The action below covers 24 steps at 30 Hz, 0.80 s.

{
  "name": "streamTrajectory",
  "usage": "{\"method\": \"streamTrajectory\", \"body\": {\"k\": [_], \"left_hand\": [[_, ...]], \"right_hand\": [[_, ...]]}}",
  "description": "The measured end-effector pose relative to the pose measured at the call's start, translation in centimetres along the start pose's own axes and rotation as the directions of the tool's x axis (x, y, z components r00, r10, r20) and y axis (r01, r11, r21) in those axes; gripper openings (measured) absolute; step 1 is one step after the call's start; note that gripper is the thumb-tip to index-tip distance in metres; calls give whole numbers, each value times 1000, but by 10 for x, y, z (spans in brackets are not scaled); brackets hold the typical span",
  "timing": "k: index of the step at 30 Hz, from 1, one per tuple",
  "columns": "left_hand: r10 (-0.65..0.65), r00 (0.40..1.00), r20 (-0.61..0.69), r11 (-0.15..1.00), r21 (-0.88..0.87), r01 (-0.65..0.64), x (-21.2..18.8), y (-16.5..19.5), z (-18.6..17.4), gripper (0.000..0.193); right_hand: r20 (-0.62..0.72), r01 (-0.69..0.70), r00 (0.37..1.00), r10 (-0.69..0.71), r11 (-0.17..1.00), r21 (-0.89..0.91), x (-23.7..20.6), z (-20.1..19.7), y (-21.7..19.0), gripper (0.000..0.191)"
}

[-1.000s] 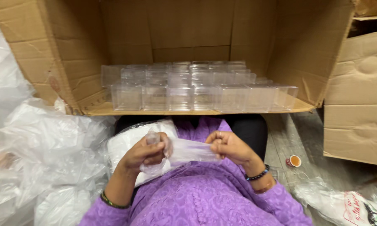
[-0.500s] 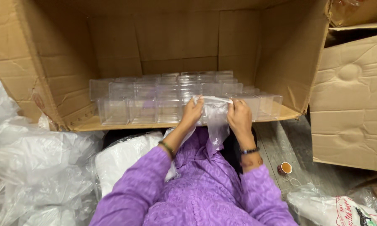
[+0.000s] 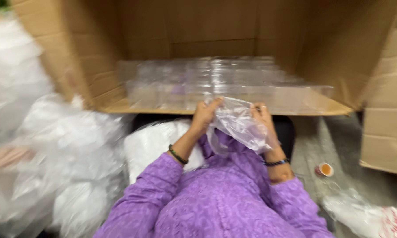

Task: The person sits on the floor and wraps stacks of clear plastic containers in thin plastic bags, folding the bag around each stack. The wrapped stacks are placed into a large cardboard box in front of them, and they occasionally reach into the box to arrange the wrapped containers.

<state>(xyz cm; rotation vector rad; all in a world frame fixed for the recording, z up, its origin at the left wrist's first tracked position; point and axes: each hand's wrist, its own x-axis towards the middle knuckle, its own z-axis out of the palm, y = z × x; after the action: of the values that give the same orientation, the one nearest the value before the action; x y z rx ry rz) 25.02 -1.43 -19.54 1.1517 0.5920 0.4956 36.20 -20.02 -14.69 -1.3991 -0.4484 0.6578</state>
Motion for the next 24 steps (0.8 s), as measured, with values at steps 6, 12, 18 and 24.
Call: {"method": "streamTrajectory", "body": {"k": [6, 12, 18, 24], "left_hand": [[-269, 905, 329, 932, -148, 330, -66, 4, -33, 46], [-420, 810, 409, 907, 162, 388, -155, 15, -57, 62], [4, 996, -89, 788, 613, 52, -228, 121, -226, 46], [143, 556, -819, 745, 459, 484, -338, 201, -340, 74]], "right_hand": [[68, 22, 997, -32, 989, 143, -26, 27, -3, 9], [385, 128, 922, -45, 973, -193, -46, 95, 24, 12], [500, 437, 850, -168, 754, -490, -41, 111, 26, 18], [468, 324, 880, -79, 821, -471, -40, 106, 13, 18]]}}
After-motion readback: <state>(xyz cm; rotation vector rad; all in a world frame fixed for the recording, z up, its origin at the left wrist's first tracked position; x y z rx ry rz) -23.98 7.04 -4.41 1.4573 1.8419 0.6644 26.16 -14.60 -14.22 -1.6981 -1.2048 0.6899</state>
